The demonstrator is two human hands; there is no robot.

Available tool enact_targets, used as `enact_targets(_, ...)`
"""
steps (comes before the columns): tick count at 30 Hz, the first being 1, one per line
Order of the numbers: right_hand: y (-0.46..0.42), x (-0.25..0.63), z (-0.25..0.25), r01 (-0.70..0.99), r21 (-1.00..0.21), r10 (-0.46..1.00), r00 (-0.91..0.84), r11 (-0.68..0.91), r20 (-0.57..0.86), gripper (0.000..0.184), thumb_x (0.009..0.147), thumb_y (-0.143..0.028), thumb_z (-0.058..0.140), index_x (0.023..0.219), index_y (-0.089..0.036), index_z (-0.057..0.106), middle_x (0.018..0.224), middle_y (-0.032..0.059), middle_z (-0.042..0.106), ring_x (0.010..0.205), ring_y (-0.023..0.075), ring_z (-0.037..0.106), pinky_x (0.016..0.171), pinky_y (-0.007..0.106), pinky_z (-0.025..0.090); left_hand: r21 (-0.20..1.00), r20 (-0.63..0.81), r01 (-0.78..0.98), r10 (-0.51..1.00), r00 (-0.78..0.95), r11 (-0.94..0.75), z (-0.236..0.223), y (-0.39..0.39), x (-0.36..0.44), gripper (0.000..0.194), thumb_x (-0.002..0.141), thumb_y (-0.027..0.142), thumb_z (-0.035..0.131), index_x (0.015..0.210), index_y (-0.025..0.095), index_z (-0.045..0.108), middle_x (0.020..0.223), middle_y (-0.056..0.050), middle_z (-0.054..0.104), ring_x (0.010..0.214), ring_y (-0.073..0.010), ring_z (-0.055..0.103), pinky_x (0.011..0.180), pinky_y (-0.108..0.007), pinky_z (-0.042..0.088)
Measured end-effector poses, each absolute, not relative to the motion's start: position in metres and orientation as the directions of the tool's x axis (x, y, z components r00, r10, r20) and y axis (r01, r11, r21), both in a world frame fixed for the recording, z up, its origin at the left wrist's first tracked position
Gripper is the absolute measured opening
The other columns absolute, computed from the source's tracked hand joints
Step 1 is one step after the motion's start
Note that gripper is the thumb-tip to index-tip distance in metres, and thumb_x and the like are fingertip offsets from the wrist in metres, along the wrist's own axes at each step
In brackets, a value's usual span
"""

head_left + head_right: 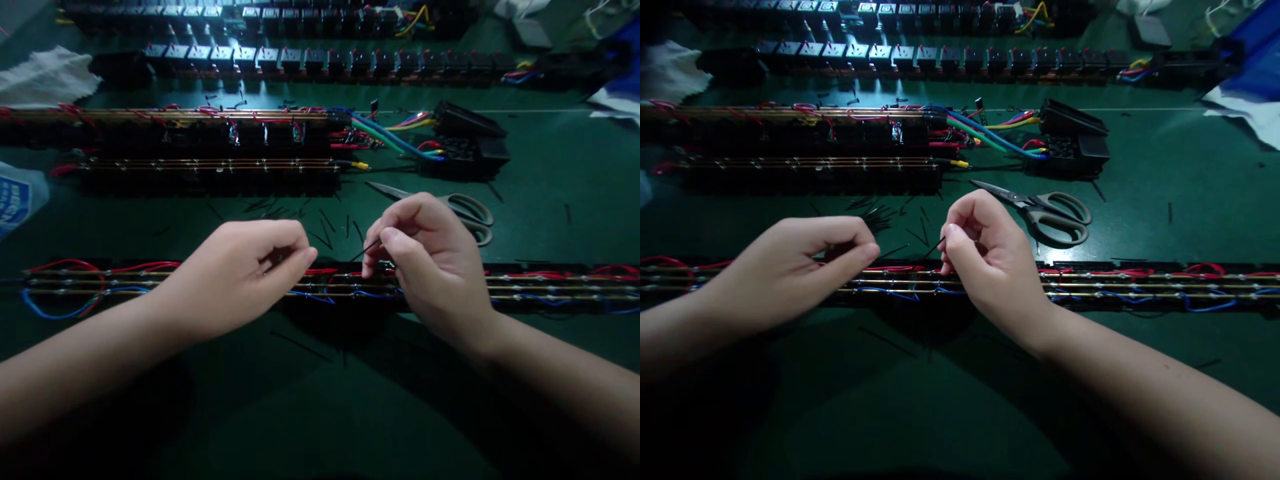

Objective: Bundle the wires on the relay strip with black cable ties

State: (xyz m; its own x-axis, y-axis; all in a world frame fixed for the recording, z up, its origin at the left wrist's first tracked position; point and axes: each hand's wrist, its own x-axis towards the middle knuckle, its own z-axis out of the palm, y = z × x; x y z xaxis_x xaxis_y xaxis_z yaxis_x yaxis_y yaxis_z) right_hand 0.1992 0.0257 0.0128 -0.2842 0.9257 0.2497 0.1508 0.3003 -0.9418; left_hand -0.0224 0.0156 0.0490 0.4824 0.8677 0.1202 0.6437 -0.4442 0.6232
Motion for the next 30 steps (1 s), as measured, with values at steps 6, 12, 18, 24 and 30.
enact_targets(6, 0.022, 0.199, 0.015, 0.249, -0.918, 0.929, -0.287, 0.309, 0.235, 0.008, 0.093, -0.017, 0.050, 0.087, -0.020, 0.053, 0.078, -0.0004, 0.058, 0.057, 0.0085, 0.057, 0.048, 0.020, 0.048, 0.454, 0.159, 0.721, 0.844, 0.512, -0.523, 0.026, 0.026, -0.016, 0.026, 0.097, 0.027, 0.045, 0.081, 0.015, 0.060, 0.074, 0.000, 0.062, 0.068, -0.0110, 0.055, 0.063, -0.023, 0.039)
enact_targets(12, 0.020, 0.198, 0.017, 0.351, -0.850, 0.900, -0.337, 0.393, 0.277, 0.007, 0.090, -0.015, 0.053, 0.086, -0.020, 0.055, 0.080, 0.0001, 0.060, 0.065, 0.0101, 0.056, 0.053, 0.022, 0.048, 0.291, 0.127, 0.735, 0.786, 0.605, -0.613, 0.020, 0.021, -0.017, 0.028, 0.099, 0.026, 0.039, 0.087, 0.015, 0.061, 0.079, -0.003, 0.065, 0.073, -0.0153, 0.057, 0.067, -0.027, 0.039)
enact_targets(18, 0.019, 0.198, 0.022, 0.350, -0.801, 0.837, -0.451, 0.486, 0.311, 0.009, 0.087, -0.012, 0.053, 0.084, -0.020, 0.057, 0.078, 0.0002, 0.062, 0.062, 0.0099, 0.056, 0.055, 0.023, 0.048, 0.217, 0.119, 0.720, 0.750, 0.651, -0.660, 0.016, 0.023, -0.017, 0.025, 0.097, 0.023, 0.039, 0.088, 0.016, 0.061, 0.077, -0.003, 0.063, 0.071, -0.0161, 0.057, 0.065, -0.028, 0.037)
enact_targets(24, 0.022, 0.200, 0.021, 0.191, -0.680, 0.541, -0.766, 0.708, 0.348, 0.012, 0.085, -0.009, 0.052, 0.080, -0.019, 0.056, 0.070, 0.0005, 0.061, 0.065, 0.0117, 0.057, 0.061, 0.027, 0.044, 0.225, 0.138, 0.707, 0.740, 0.658, -0.670, 0.014, 0.023, -0.018, 0.027, 0.098, 0.025, 0.039, 0.084, 0.016, 0.060, 0.077, -0.003, 0.063, 0.072, -0.0164, 0.059, 0.065, -0.027, 0.039)
enact_targets(30, 0.023, 0.198, 0.018, 0.221, -0.606, 0.478, -0.825, 0.764, 0.301, 0.016, 0.087, -0.013, 0.052, 0.072, -0.020, 0.054, 0.068, 0.0014, 0.058, 0.066, 0.0130, 0.053, 0.062, 0.028, 0.040, 0.270, 0.136, 0.692, 0.738, 0.661, -0.670, 0.015, 0.024, -0.018, 0.030, 0.099, 0.027, 0.039, 0.089, 0.016, 0.064, 0.083, -0.003, 0.067, 0.078, -0.0169, 0.062, 0.070, -0.028, 0.043)
